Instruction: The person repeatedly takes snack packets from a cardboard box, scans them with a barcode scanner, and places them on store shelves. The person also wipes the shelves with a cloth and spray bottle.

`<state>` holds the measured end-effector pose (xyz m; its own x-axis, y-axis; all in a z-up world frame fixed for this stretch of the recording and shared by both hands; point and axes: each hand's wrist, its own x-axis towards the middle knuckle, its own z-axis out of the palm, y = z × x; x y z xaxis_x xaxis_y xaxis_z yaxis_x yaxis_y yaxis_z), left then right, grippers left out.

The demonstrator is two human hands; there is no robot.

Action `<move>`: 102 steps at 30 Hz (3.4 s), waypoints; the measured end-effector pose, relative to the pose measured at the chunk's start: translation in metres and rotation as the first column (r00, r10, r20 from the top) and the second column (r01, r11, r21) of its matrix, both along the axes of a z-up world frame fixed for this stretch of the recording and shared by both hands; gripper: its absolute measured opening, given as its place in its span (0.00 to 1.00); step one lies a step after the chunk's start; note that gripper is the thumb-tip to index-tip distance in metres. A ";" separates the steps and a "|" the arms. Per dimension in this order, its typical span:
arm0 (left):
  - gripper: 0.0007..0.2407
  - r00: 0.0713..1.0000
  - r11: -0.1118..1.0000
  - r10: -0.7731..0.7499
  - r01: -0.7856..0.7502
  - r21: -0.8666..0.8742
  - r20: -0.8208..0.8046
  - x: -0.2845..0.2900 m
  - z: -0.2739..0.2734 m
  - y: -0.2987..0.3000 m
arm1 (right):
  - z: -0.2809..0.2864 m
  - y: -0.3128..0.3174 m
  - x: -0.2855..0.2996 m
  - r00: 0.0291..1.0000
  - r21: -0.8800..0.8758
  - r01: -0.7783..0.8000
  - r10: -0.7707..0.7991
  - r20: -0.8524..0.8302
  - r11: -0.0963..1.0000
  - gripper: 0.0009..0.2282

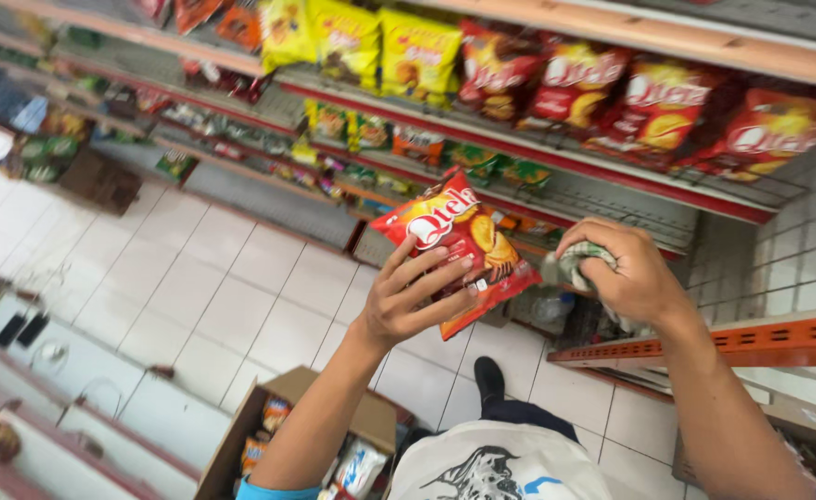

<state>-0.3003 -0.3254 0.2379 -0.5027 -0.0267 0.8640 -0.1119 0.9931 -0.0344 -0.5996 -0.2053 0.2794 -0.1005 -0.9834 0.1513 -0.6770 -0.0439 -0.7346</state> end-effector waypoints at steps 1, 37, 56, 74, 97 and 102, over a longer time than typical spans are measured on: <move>0.14 0.999 0.999 -0.032 0.031 -0.038 -0.018 -0.012 0.006 -0.004 | 0.005 0.005 -0.010 0.998 0.071 0.041 -0.044 0.038 0.997 0.09; 0.11 0.868 0.612 -0.322 0.496 0.616 -0.378 -0.310 0.154 -0.051 | 0.127 -0.005 -0.119 0.819 -0.594 0.482 -0.572 0.044 0.644 0.23; 0.18 0.994 0.991 0.089 -0.094 0.091 0.059 -0.352 0.173 -0.082 | 0.147 -0.052 -0.162 0.769 -0.465 0.509 -0.625 -0.132 0.725 0.27; 0.23 0.985 0.985 0.080 -0.102 0.141 0.151 -0.354 0.169 -0.081 | 0.150 -0.049 -0.150 0.675 -0.468 0.545 -0.696 -0.247 0.695 0.27; 0.05 0.599 0.095 0.644 0.554 0.827 -0.475 -0.007 -0.175 0.056 | -0.075 -0.109 0.124 0.730 0.006 -0.650 0.622 0.283 0.760 0.27; 0.11 0.420 0.145 0.823 0.495 0.856 -0.383 0.081 -0.209 0.133 | -0.125 -0.086 0.198 0.512 0.072 -0.858 0.835 0.202 0.509 0.17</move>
